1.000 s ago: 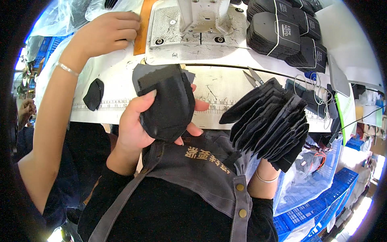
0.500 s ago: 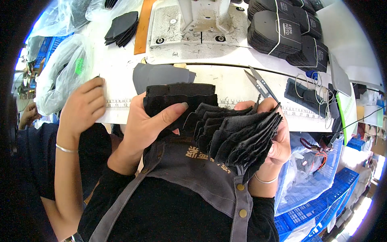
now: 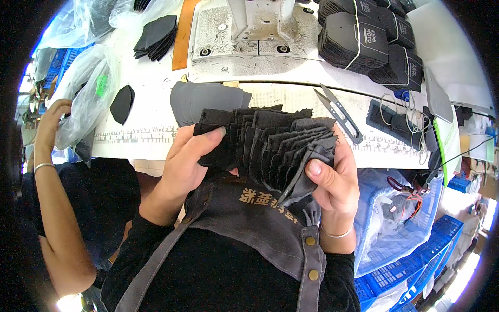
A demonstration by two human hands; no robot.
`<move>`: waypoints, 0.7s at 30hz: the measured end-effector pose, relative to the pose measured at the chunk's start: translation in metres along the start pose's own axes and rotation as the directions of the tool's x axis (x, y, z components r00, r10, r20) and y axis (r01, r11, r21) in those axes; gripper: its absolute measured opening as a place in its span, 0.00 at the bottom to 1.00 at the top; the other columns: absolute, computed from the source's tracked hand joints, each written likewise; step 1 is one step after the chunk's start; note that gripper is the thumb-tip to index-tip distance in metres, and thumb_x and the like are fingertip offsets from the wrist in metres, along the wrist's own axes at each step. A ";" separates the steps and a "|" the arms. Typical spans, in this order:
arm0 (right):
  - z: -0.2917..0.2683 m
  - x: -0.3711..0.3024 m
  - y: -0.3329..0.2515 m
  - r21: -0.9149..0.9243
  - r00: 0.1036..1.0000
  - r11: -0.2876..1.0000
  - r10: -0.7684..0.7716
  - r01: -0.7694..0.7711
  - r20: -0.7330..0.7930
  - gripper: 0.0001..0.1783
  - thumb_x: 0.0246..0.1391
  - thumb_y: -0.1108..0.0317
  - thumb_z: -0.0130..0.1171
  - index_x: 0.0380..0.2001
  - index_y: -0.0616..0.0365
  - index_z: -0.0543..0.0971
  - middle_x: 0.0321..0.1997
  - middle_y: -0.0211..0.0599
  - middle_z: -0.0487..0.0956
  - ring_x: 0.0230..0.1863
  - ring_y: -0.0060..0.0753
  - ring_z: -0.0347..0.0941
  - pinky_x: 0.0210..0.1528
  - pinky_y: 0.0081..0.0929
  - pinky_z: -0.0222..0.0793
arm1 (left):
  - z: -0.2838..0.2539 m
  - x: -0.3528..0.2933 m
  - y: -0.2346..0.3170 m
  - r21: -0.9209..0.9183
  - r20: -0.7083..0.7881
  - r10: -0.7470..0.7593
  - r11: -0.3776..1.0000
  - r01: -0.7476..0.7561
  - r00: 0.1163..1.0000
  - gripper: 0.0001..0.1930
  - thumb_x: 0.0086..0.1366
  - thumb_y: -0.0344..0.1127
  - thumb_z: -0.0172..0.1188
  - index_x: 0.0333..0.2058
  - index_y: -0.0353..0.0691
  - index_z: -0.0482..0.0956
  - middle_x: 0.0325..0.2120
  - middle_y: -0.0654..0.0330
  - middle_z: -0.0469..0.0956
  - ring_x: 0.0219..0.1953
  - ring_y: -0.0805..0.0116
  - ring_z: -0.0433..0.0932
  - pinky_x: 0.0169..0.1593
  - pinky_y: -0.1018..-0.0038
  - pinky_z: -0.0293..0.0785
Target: Stitching black leather/fabric shoe components using an industrial sewing machine.
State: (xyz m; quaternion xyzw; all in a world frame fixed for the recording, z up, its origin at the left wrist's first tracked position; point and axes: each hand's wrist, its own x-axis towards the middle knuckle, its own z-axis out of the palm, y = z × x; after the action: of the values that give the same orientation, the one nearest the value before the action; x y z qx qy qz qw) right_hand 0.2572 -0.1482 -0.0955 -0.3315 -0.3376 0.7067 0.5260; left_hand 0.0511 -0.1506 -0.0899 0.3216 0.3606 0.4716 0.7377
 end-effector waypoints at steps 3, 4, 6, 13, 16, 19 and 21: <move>-0.001 -0.002 0.001 -0.048 0.998 0.997 -0.058 0.057 -0.003 0.36 0.38 0.67 0.63 0.48 0.73 0.60 0.44 0.46 0.70 0.45 0.35 0.68 0.50 0.26 0.61 | -0.006 -0.002 0.002 -0.134 0.042 -0.084 0.987 0.089 0.996 0.09 0.59 0.30 0.46 0.34 0.30 0.71 0.27 0.58 0.74 0.26 0.71 0.74 0.31 0.78 0.71; -0.001 -0.002 0.001 -0.048 0.998 0.997 -0.056 0.056 -0.001 0.36 0.38 0.67 0.63 0.48 0.73 0.60 0.44 0.46 0.70 0.45 0.35 0.68 0.50 0.26 0.61 | -0.010 -0.002 -0.003 -0.135 0.039 -0.082 0.987 0.087 0.996 0.09 0.59 0.30 0.46 0.34 0.30 0.71 0.27 0.58 0.74 0.26 0.71 0.74 0.31 0.78 0.71; -0.003 -0.002 0.000 0.031 0.999 0.999 -0.042 0.041 0.026 0.36 0.37 0.67 0.63 0.48 0.73 0.60 0.43 0.47 0.70 0.44 0.36 0.69 0.49 0.27 0.62 | -0.021 -0.001 -0.014 0.085 0.081 0.035 0.996 -0.042 0.996 0.12 0.57 0.30 0.44 0.37 0.28 0.70 0.31 0.51 0.75 0.29 0.61 0.76 0.35 0.72 0.72; -0.055 -0.010 0.013 0.391 0.972 0.895 -0.235 0.216 0.001 0.36 0.40 0.65 0.59 0.51 0.70 0.59 0.47 0.50 0.70 0.47 0.43 0.68 0.52 0.36 0.63 | -0.008 0.004 -0.002 -0.396 0.294 0.061 0.916 0.064 0.954 0.22 0.58 0.36 0.37 0.47 0.26 0.63 0.41 0.44 0.71 0.41 0.56 0.73 0.38 0.65 0.72; -0.068 -0.012 0.014 0.506 0.940 0.817 -0.340 0.278 0.032 0.31 0.44 0.61 0.51 0.53 0.64 0.62 0.54 0.47 0.66 0.54 0.46 0.62 0.58 0.45 0.54 | -0.003 0.006 0.005 -0.296 0.313 0.005 0.951 0.093 0.950 0.27 0.58 0.41 0.36 0.52 0.27 0.59 0.49 0.42 0.65 0.47 0.56 0.69 0.38 0.65 0.72; -0.067 -0.009 0.009 0.574 0.938 0.786 -0.336 0.230 0.086 0.30 0.45 0.61 0.50 0.53 0.62 0.63 0.55 0.47 0.64 0.57 0.45 0.59 0.59 0.48 0.51 | -0.005 0.008 0.001 -0.309 0.346 0.010 0.945 0.104 0.938 0.29 0.58 0.45 0.34 0.53 0.28 0.56 0.53 0.42 0.60 0.50 0.55 0.67 0.38 0.66 0.72; -0.071 -0.007 0.009 0.593 0.938 0.765 -0.344 0.252 0.045 0.29 0.47 0.61 0.49 0.53 0.61 0.63 0.56 0.45 0.64 0.57 0.45 0.59 0.60 0.47 0.48 | -0.004 0.012 -0.001 -0.318 0.322 0.010 0.943 0.099 0.947 0.30 0.59 0.48 0.31 0.53 0.29 0.57 0.52 0.41 0.61 0.49 0.55 0.68 0.38 0.67 0.73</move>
State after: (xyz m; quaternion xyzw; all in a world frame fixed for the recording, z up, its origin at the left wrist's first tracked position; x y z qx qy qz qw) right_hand 0.3126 -0.1482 -0.1415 -0.0433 -0.1940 0.7057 0.6800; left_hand 0.0516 -0.1391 -0.0959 0.2571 0.1595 0.4500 0.8402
